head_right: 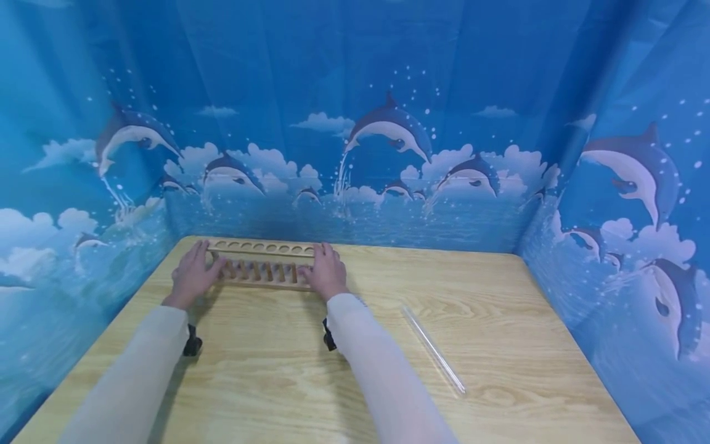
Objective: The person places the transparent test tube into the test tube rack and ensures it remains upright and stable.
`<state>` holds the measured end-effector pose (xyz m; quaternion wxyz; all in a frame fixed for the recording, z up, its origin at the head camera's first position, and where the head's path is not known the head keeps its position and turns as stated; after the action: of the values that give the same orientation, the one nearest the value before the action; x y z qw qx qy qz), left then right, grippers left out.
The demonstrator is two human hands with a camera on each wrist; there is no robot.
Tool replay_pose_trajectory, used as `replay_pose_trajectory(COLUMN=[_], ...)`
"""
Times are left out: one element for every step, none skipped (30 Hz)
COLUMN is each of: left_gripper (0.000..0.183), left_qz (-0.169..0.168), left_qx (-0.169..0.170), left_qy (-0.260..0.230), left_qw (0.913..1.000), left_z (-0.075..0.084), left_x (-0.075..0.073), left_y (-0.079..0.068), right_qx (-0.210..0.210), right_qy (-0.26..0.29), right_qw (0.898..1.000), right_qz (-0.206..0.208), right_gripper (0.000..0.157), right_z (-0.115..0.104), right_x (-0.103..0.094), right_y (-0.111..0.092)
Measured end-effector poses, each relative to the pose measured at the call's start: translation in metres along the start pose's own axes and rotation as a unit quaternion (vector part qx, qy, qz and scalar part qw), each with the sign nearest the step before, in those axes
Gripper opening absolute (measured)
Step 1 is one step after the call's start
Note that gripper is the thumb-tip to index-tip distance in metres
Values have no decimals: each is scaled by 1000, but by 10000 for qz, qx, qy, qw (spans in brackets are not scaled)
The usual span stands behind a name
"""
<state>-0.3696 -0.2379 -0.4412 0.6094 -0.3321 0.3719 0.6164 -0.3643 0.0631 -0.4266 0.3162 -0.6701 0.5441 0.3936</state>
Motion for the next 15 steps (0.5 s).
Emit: replay_pose_trajectory(left_gripper=[74,74,74,74,72,71,70,68,66,65,64,63,62,62,62], left_qz=[-7,1,-8,-13,-18,-28,-37,-30,-32,-27,-28,-21,-12,7,19], left_qx=[2,4,-1,-3,-3,-28,-54,-77,-97,-104,-111,-115,-108,-94,-87], left_qy=[18,31,61,83,95,131,160,191,228,247,273,296,298,286,286], left_qw=[10000,10000,10000,10000,10000,9999,9999,9998,9997,9996,9996,9995,9995,9995,9996], left_z=[0,-1,-1,-1,-1,-1,-1,-1,0,0,0,0,1,2,2], left_x=[0,1,1,1,1,2,2,2,2,1,1,1,1,1,1], left_y=[1,2,2,3,4,4,5,5,5,5,5,4,4,4,3], right_qx=[11,20,27,27,30,35,38,36,31,26,23,16,-3,-19,-36], right_qy=[-61,-111,-137,-155,-144,-137,-144,-153,-164,-180,-175,-182,-186,-172,-155], right_qw=[10000,9999,9999,9999,9999,9999,9998,9998,9997,9995,9994,9992,9990,9988,9986], right_qz=[20,33,46,60,72,86,112,142,192,245,297,353,412,463,510], right_gripper=[67,67,67,67,67,67,67,67,67,67,67,67,67,67,66], right_z=[0,1,0,0,0,-1,-1,-1,-1,-1,-1,-1,0,1,1], right_x=[0,0,0,0,0,0,0,0,1,1,1,1,2,2,2], right_y=[1,1,1,1,1,1,1,1,0,0,0,0,0,0,-1])
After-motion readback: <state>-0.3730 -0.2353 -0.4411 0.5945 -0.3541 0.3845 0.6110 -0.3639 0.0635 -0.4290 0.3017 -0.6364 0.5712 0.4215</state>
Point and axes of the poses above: each hand's wrist, its own y-axis towards the middle knuckle, its own x-axis out of the palm, z = x × y, the point moved 4 cm from there along y, towards the middle knuckle, and after that the axes turned 5 degrees about -z, right-handed, at the moved point
